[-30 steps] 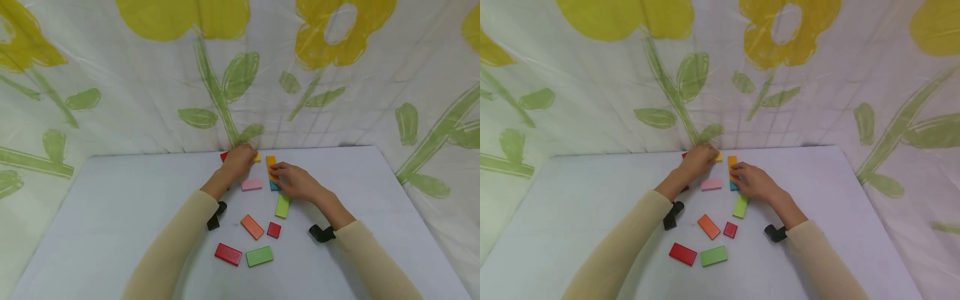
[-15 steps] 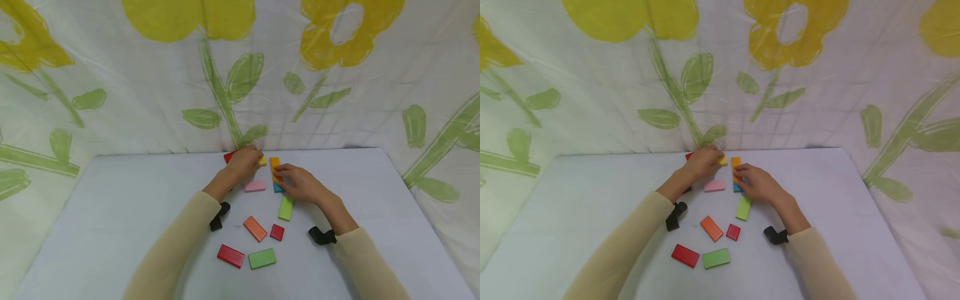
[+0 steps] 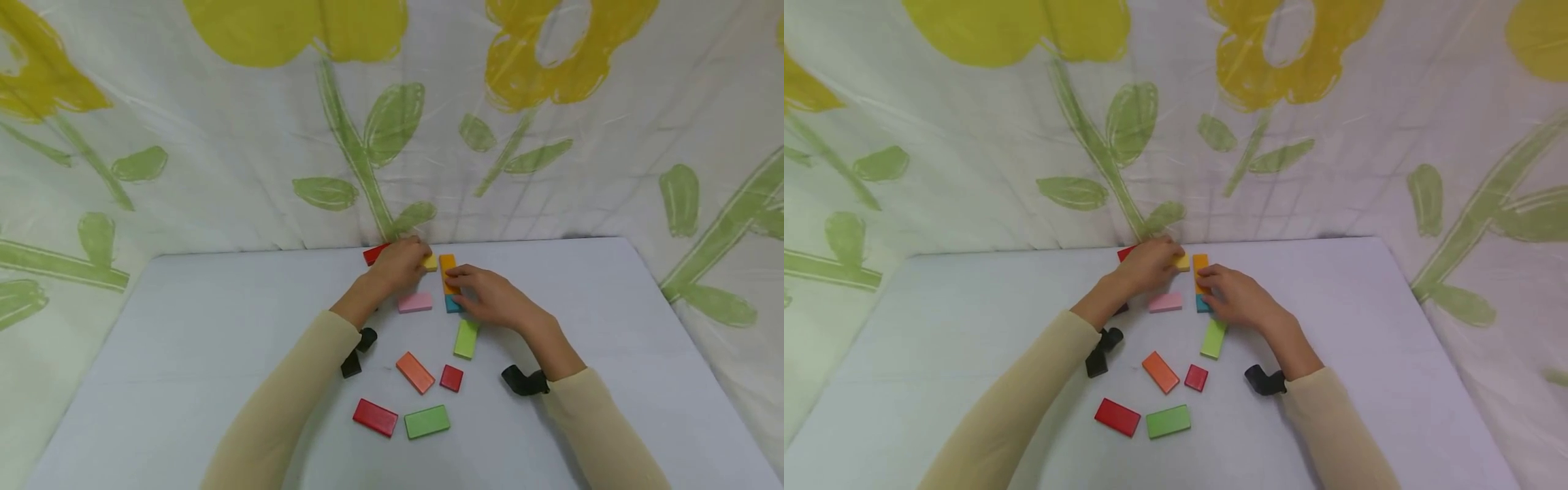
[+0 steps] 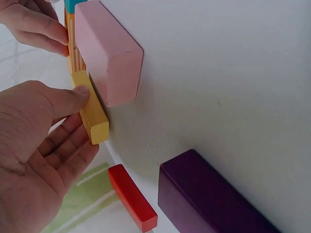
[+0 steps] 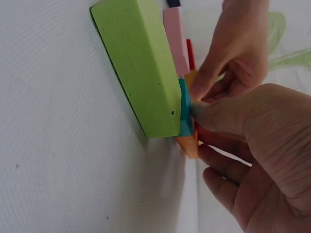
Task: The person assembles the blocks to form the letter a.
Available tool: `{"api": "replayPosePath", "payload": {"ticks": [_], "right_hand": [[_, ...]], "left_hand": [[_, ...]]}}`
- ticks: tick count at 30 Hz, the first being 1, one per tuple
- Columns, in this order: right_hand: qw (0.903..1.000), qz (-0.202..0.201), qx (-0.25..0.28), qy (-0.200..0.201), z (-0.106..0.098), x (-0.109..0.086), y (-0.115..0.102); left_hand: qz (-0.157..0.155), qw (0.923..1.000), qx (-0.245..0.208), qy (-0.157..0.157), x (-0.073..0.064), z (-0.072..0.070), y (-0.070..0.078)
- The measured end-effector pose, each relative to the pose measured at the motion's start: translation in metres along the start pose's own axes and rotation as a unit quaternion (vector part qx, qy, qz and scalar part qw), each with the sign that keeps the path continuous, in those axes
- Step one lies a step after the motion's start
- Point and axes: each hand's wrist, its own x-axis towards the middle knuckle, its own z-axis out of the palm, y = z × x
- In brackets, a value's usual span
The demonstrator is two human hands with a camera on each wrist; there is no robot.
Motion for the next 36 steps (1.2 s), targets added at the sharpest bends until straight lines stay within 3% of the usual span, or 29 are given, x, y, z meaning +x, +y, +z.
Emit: {"api": "replayPosePath", "payload": {"ticks": [14,36], "right_hand": [[0.9993,0.025,-0.025,-0.012,0.0029,-0.0007,-0.0026],[0.9994,0.015,-0.032,0.000,0.0035,-0.0022,-0.0047]], "left_hand": [[-0.006,0.9999,0.003,-0.009,-0.0019,0.0033,0.0029],[-0.011,0.9999,0.004,-0.003,-0.0010,0.0015,0.0060]]}}
